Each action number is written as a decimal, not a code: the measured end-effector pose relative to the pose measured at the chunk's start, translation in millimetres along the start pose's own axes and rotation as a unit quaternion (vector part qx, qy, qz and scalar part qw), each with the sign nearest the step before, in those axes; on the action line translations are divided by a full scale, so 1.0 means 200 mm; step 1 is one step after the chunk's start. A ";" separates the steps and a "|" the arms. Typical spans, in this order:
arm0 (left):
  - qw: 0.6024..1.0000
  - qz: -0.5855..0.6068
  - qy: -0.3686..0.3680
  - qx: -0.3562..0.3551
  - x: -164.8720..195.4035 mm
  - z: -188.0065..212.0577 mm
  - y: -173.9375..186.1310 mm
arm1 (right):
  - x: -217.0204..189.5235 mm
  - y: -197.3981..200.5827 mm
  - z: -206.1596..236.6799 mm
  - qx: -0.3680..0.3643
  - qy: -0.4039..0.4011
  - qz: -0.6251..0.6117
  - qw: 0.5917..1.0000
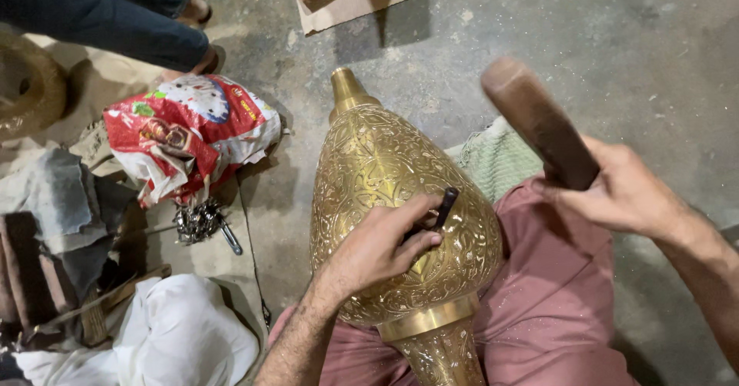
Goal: The person sits on the floor with a large engraved brass vessel on their lap and hammers a punch against its surface using a wooden mallet, repositioning the punch to work different spots of the decorative pattern. A second worker hammers a similar vessel nearby.
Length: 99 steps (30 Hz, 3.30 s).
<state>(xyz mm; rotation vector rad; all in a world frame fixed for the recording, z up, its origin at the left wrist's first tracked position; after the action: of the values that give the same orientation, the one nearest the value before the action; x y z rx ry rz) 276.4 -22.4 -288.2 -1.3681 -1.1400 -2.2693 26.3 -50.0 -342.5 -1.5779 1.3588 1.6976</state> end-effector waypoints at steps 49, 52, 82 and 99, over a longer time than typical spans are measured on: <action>0.993 0.015 0.057 -0.106 -0.21 -0.15 -0.02 | 0.58 -0.34 0.51 0.021 -0.347 0.005 0.938; 0.989 -0.009 0.061 -0.136 -0.22 -0.16 -0.03 | 0.57 -0.35 0.47 -0.030 -0.346 0.094 0.933; 0.980 -0.006 -0.004 -0.201 -0.22 -0.26 -0.11 | 0.44 -0.14 0.18 0.067 -0.129 0.021 0.989; 0.984 0.017 0.002 -0.175 -0.22 -0.23 -0.05 | 0.37 -0.11 0.08 0.049 -0.120 0.037 0.991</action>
<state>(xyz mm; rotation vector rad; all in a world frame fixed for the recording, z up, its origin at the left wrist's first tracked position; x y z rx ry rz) 264.9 -56.1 -342.2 -1.4869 -0.7301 -2.5319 18.9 -49.5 -421.1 -1.2385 1.3691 1.7714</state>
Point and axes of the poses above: each hand's wrist, its own z-axis away from the middle knuckle, its own y-axis out of the back of the hand, x = y × z, the point moved 9 cm from there along -z, towards the middle knuckle
